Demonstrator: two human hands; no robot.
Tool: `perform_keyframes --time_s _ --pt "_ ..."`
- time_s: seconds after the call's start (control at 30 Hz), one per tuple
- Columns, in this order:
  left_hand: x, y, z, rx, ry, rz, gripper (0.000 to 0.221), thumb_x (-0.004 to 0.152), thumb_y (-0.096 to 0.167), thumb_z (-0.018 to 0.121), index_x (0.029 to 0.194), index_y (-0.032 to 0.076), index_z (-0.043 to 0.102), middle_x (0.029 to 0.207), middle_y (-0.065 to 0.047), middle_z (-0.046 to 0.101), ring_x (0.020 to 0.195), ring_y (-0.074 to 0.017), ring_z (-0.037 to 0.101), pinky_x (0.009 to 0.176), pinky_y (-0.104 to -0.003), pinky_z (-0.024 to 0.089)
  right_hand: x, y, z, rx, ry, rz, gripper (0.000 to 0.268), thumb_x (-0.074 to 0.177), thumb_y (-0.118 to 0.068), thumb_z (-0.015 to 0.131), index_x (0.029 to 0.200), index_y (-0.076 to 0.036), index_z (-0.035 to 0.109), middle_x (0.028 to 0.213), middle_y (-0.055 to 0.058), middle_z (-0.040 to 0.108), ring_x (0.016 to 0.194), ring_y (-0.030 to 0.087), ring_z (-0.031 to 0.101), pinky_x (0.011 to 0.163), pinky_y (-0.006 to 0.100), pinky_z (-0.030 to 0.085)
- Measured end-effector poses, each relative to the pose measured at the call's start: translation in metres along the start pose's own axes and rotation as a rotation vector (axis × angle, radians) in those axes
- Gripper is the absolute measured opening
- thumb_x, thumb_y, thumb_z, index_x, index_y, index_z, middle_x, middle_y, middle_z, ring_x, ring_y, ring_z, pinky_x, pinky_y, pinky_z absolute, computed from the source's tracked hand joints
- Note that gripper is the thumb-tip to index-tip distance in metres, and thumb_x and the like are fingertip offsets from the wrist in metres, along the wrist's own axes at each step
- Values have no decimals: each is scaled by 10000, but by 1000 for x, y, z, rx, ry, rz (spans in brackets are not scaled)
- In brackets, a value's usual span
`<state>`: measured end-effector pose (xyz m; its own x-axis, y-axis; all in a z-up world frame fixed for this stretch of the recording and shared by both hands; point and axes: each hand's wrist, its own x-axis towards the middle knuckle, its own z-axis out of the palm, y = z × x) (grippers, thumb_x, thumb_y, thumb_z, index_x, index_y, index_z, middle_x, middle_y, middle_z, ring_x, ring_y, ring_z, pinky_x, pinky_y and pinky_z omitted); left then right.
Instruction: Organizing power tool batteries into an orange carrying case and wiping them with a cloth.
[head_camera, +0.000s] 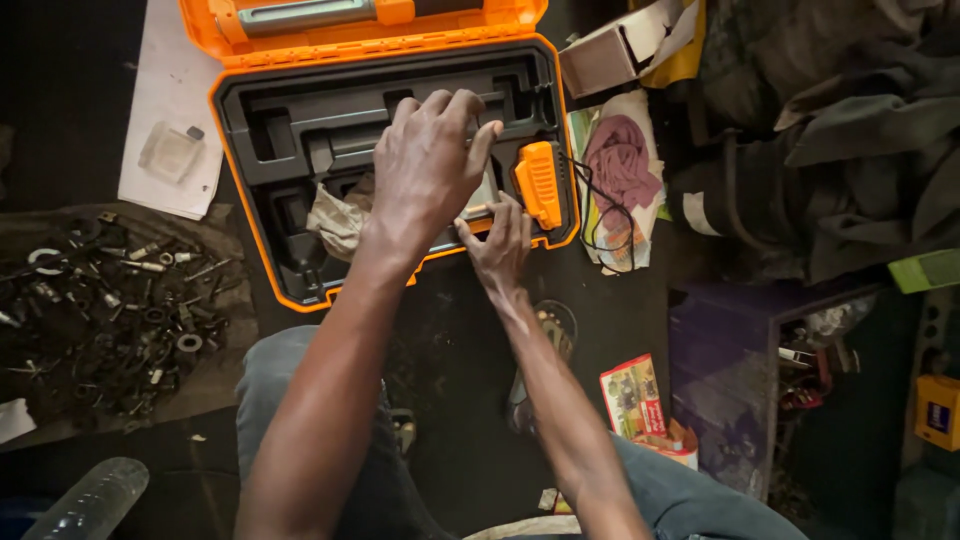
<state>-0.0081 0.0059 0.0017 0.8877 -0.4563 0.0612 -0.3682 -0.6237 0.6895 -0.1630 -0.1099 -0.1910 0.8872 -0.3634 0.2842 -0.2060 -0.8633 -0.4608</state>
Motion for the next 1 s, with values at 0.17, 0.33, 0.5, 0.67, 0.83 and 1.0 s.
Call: perform_keyframes --time_s 0.17,0.33,0.5,0.67,0.83,1.0 --pt "2 0 3 7 -29 -5 313 953 354 727 1089 73 706 1020 -118 717 965 -335 643 804 -490 533 4 -2 0 -47 -64 7 587 753 -310 905 1131 -18 564 1169 197 605 1038 403 591 883 524 486" --pt "1 2 5 13 -32 9 314 957 345 721 1108 71 703 1036 -125 716 984 -344 643 805 -495 532 15 -14 -13 -104 -136 22 674 681 -322 915 1155 5 565 1153 208 578 987 412 571 842 528 484" --pt "0 3 -1 29 -37 10 330 948 358 720 1095 63 700 1044 -125 715 987 -351 635 801 -508 524 19 -13 -12 -42 -156 149 605 710 -311 902 1128 -30 567 1077 153 582 996 378 594 872 514 499" --pt "-2 -1 -2 42 -70 -17 349 961 376 708 1109 61 690 1035 -125 709 965 -331 634 788 -497 525 12 -21 -12 53 -112 223 552 735 -295 892 1102 -44 565 1053 143 576 1022 366 589 892 512 489" --pt "-2 -3 -1 56 -35 24 345 964 373 712 1111 61 693 1048 -120 716 971 -334 633 776 -492 527 4 -14 -4 61 -38 133 516 744 -248 900 1089 -55 568 1076 140 568 1061 355 568 942 514 468" --pt "0 -5 1 56 -68 -15 353 953 384 708 1139 84 703 1053 -110 719 969 -318 638 797 -488 531 0 -8 -4 48 22 -12 537 756 -251 912 1139 -65 585 1192 164 568 1147 364 555 989 506 463"
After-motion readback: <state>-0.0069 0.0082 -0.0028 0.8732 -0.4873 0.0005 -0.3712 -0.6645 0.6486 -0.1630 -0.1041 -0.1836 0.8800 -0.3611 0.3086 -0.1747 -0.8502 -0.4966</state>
